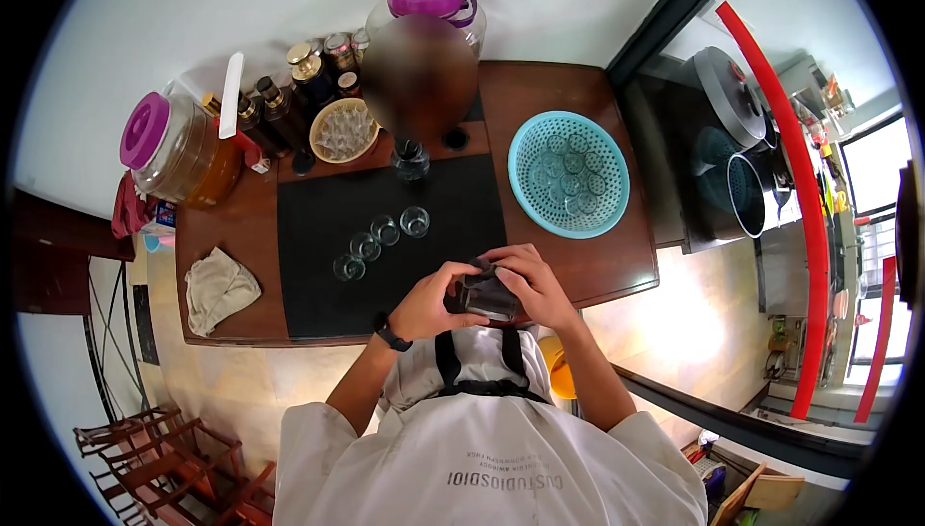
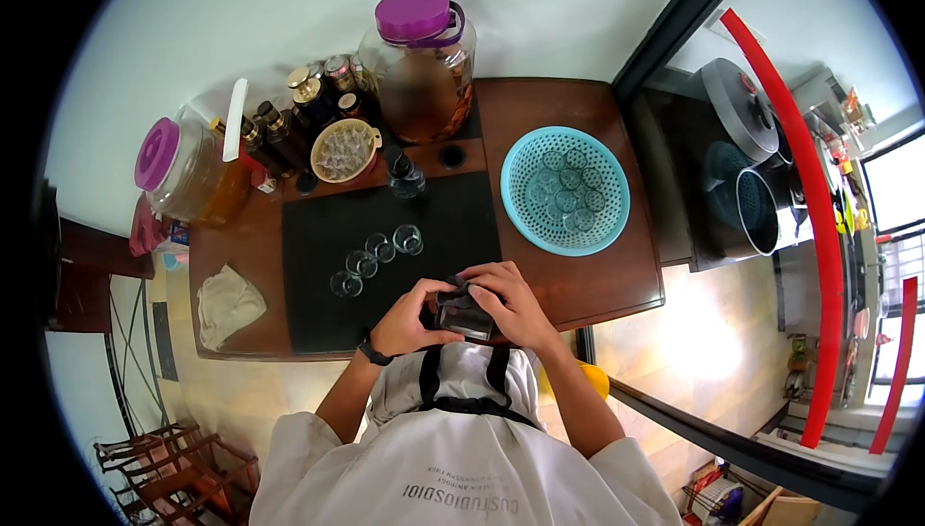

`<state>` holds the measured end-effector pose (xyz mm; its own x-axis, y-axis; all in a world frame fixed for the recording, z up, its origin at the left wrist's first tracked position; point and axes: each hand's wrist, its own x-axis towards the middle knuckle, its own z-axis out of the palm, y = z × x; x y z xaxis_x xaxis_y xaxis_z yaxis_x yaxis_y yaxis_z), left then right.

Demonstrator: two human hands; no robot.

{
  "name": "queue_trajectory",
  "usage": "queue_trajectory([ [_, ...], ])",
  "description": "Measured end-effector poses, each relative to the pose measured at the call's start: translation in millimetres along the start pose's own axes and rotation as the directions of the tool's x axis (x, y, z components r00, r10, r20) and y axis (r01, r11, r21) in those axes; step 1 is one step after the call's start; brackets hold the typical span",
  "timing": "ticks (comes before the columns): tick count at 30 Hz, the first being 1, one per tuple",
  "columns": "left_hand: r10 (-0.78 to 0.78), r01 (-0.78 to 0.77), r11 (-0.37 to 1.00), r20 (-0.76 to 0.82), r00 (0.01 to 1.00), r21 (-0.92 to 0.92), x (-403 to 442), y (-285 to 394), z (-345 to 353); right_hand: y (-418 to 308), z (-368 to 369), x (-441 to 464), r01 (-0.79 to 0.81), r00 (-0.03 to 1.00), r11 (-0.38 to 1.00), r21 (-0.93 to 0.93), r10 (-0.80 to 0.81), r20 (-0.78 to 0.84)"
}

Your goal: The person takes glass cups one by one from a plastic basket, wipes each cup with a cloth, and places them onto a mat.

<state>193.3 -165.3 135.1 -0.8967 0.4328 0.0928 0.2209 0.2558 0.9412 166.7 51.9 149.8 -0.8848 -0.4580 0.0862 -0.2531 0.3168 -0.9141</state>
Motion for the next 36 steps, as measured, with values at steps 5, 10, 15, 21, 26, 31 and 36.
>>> queue_trajectory([
  [5,0.153,-0.154,0.987,-0.037,0.988,-0.036,5.2,4.4,1.2,-7.9,-0.8,-0.4,-0.246,0.969,0.802,0.544,0.224,0.108],
  [10,0.408,-0.393,0.861,0.024,0.913,0.323,8.2,17.8,-7.4,-23.3,-11.8,-2.2,-0.583,0.812,0.622,0.522,0.431,0.392],
  [15,0.481,-0.431,0.773,0.013,0.877,0.464,6.4,8.0,-5.8,-16.6,-5.4,-7.7,-0.591,0.805,0.546,0.593,0.446,0.392],
  [21,0.336,-0.325,0.933,-0.054,0.94,0.154,13.6,10.2,-3.6,-2.7,4.7,-12.5,-0.479,0.854,0.478,0.737,0.448,0.264],
  [26,0.094,-0.041,0.903,0.103,0.99,-0.427,17.0,-3.8,1.3,-6.7,10.2,-10.1,-0.279,0.959,0.862,0.423,0.224,0.176],
  [31,-0.091,0.206,0.733,0.207,0.974,-0.648,12.4,-15.6,9.6,-25.9,17.6,-1.5,0.153,0.988,0.985,0.083,-0.153,0.001],
  [36,-0.124,0.303,0.692,0.306,0.944,-0.655,10.1,-21.1,9.2,-22.0,22.4,-9.5,0.054,0.997,0.994,0.099,-0.059,0.048],
])
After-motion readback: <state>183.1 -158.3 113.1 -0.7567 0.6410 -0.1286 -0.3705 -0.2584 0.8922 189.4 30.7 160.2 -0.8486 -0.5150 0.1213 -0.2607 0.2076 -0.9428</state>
